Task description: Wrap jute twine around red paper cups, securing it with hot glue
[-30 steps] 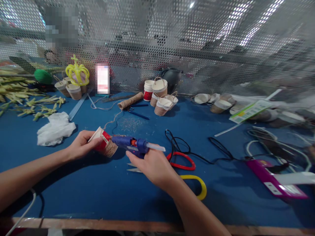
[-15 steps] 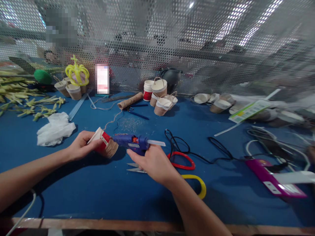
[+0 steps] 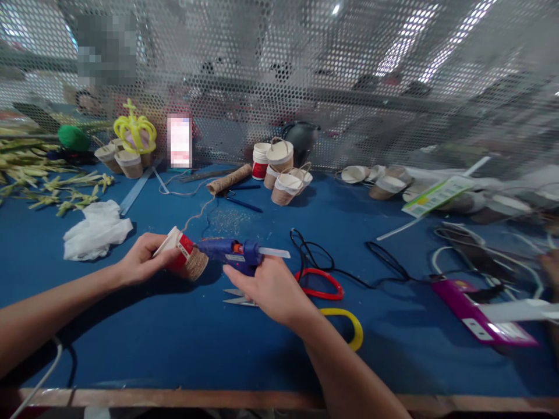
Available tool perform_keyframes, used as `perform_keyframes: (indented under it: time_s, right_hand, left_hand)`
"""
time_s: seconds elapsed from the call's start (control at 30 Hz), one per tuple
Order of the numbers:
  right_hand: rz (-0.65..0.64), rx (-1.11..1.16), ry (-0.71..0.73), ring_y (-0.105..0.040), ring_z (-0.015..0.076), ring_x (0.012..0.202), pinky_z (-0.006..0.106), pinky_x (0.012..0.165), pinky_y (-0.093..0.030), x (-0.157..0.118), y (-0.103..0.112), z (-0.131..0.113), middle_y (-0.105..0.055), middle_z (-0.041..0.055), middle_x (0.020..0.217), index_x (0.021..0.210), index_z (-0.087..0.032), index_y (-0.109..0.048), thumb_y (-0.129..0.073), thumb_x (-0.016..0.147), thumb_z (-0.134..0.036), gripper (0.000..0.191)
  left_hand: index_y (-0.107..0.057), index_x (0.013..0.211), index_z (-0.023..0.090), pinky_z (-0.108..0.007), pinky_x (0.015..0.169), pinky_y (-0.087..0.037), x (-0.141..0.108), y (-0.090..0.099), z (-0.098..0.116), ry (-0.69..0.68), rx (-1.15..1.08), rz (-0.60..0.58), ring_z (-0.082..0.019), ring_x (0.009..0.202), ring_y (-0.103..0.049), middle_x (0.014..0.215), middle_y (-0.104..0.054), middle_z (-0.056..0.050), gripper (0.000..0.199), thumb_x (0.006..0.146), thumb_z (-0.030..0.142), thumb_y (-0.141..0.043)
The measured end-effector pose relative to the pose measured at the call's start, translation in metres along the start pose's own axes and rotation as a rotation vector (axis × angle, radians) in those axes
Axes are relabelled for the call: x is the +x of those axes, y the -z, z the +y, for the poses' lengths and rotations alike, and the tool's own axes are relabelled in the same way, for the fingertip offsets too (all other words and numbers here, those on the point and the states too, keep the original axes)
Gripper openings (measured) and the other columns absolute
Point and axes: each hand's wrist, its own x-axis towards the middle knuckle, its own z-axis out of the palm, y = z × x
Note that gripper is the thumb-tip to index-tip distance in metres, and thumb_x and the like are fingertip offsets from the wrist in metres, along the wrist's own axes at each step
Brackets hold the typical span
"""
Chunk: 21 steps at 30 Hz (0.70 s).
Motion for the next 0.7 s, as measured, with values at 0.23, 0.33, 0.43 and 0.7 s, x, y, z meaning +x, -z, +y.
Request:
perform_keyframes:
  time_s: [0.23,0.33,0.43,0.7]
  right_hand:
    - [0.007,-0.012,0.006,-0.042,0.0082,0.036,0.023,0.044,-0.038,-0.0016,0.0004,-0.0003,-0.043,-0.0057,0.036,0.044,-0.021,-0.039,-0.055,0.072,-0.029,0.033]
    - [0.007,-0.003,-0.004,-0.043,0.0085,0.037,0.024,0.044,-0.039,-0.0012,-0.0004,0.0017,-0.044,-0.0056,0.036,0.044,-0.021,-0.039,-0.055,0.072,-0.030,0.033]
    - [-0.023,-0.027,0.002,-0.041,0.0086,0.031,0.023,0.037,-0.036,-0.0013,-0.0016,0.0044,-0.043,-0.0062,0.034,0.046,-0.021,-0.040,-0.055,0.071,-0.033,0.032]
    - [0.002,-0.075,0.045,-0.044,0.0100,0.036,0.024,0.042,-0.037,-0.0016,-0.0014,0.0039,-0.043,-0.0059,0.037,0.052,-0.021,-0.047,-0.053,0.072,-0.030,0.023]
  left_hand:
    - [-0.054,0.062,0.009,-0.019,0.045,-0.030,0.0000,-0.0008,0.0005,0.050,-0.056,-0.005,-0.008,0.049,-0.034,0.054,-0.042,0.001,0.031,0.078,0.033,-0.042]
    - [-0.054,0.062,0.009,-0.019,0.044,-0.030,0.0001,-0.0009,0.0018,0.045,-0.060,-0.004,-0.008,0.048,-0.034,0.053,-0.043,0.001,0.031,0.078,0.033,-0.042]
    - [-0.056,0.064,0.009,-0.018,0.044,-0.030,-0.0001,-0.0010,0.0012,0.064,-0.082,-0.001,-0.008,0.048,-0.034,0.054,-0.043,0.002,0.032,0.078,0.034,-0.042]
    - [-0.061,0.070,0.007,-0.019,0.046,-0.034,0.0007,-0.0014,0.0012,0.091,-0.114,0.014,-0.009,0.050,-0.040,0.057,-0.051,-0.001,0.033,0.078,0.034,-0.043]
